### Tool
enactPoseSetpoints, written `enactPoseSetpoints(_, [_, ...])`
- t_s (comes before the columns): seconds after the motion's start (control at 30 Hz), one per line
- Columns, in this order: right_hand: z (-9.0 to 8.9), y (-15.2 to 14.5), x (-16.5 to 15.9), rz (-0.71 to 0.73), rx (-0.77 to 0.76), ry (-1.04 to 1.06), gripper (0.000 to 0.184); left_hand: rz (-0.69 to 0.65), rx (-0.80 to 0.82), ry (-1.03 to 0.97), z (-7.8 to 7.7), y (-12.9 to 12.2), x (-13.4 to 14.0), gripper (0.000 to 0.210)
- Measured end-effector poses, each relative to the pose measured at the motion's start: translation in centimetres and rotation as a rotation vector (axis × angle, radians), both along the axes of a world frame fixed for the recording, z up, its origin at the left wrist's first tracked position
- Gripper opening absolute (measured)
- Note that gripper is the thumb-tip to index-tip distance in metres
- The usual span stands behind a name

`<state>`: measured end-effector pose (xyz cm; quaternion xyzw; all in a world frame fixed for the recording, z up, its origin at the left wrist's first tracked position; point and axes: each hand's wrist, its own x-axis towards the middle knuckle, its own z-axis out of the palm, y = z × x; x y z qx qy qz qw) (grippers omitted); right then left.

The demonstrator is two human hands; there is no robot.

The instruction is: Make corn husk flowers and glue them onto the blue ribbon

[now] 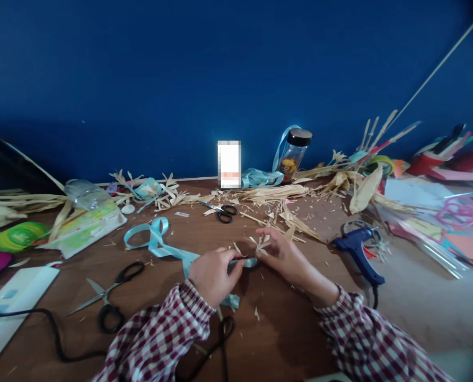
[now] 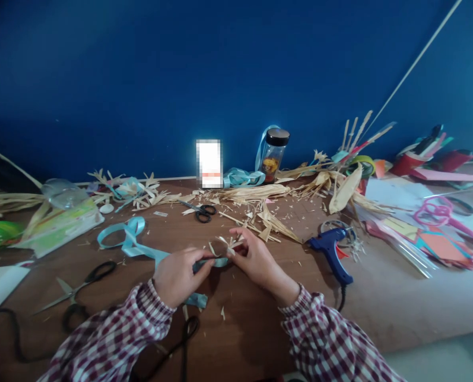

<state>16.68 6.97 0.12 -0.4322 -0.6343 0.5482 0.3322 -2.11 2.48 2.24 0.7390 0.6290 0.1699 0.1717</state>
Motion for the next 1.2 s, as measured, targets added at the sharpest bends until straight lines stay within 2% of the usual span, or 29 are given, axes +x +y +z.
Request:
enactPoseSetpoints(0.1, [0.0, 0.2, 0.2, -0.019, 0.042, -0.066, 0.044, -0.025, 0.04, 0.2, 0.6, -0.2, -0.2, 0.038])
enactPoseSetpoints(0.17, [0.1, 0.2, 0.3, -0.039, 0.044, -0.092, 0.043, -0.041, 0.029, 0.255, 0.8, -0.3, -0.2, 0.04])
enactPoseSetpoints(0.33, [0.1, 0.3, 0.3, -0.056, 0.003, -0.089, 0.044, -0.117, 0.101, 0.185, 0.0, -0.7, 0.2, 0.026])
enactPoseSetpoints(0.47, [-0.3, 0.4, 0.3, -0.048, 0.01, -0.083, 0.042, -0.178, 0.169, 0.107, -1.2, -1.1, 1.0, 0.028])
enactPoseSetpoints(0.57, [-0.4, 0.3, 0.4, -0.025, 0.01, -0.074, 0.041, -0.138, 0.144, 0.104, -1.8, -1.1, 1.4, 0.034])
enactPoseSetpoints(0.67, [-0.4, 0.2, 0.5, -0.037, 0.046, -0.107, 0.04, -0.102, 0.096, 0.162, -1.7, -0.9, 1.4, 0.032])
enactPoseSetpoints(0.93, [-0.9, 0.3, 0.7, -0.032, 0.154, -0.271, 0.038, -0.238, 0.048, 0.271, -1.5, -0.9, 1.4, 0.029])
enactPoseSetpoints(1.2, [-1.3, 0.2, 0.7, -0.049, 0.196, -0.311, 0.038, -0.304, 0.015, 0.346, -1.3, -0.8, 1.5, 0.028])
